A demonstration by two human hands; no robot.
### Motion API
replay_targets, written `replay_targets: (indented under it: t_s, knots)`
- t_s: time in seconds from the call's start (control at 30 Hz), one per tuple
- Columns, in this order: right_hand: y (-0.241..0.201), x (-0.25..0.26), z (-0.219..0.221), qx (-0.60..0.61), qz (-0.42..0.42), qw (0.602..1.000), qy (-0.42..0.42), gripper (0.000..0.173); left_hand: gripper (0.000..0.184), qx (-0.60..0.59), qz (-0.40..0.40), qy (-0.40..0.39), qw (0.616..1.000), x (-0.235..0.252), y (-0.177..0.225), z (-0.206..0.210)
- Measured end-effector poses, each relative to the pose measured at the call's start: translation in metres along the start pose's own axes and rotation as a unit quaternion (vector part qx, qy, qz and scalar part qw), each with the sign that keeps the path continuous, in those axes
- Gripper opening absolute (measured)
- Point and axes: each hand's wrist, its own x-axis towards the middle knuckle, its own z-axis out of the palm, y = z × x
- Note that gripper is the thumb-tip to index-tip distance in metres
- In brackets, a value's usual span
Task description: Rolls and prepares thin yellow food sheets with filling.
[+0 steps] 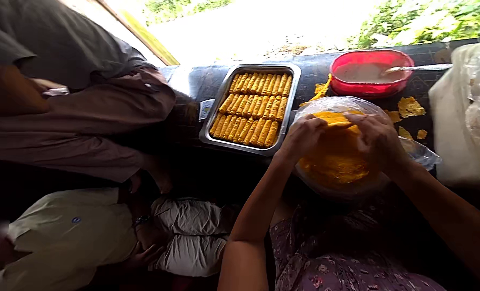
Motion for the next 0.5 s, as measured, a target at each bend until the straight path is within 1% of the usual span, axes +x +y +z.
replay_targets:
  t_s: [0.1,0.17,0.23,0.3,0.43,0.5]
  knots:
    - [0.006,-0.006,0.003,0.021,0.01,1.0,0.001,0.053,0.021,-0.077,-0.047,0.018,0.996,-0.003,-0.01,-0.013]
    - [0.007,-0.009,0.004,0.02,0.016,1.0,0.006,0.052,0.022,-0.078,-0.069,0.048,0.993,-0.012,-0.018,-0.028]
    - [0.007,-0.011,0.006,0.012,0.017,1.0,0.01,0.051,0.025,-0.033,-0.103,0.09,0.99,-0.023,-0.035,-0.048]
    - [0.007,-0.012,0.007,0.009,0.014,1.0,0.018,0.05,0.027,0.024,-0.155,0.124,0.98,-0.031,-0.057,-0.073]
    - [0.007,-0.013,0.009,-0.009,0.007,1.0,0.028,0.048,0.032,0.101,-0.289,0.169,0.937,-0.04,-0.102,-0.124]
    - [0.007,-0.013,0.01,-0.012,0.004,0.999,0.031,0.047,0.032,0.142,-0.321,0.192,0.916,-0.038,-0.124,-0.141]
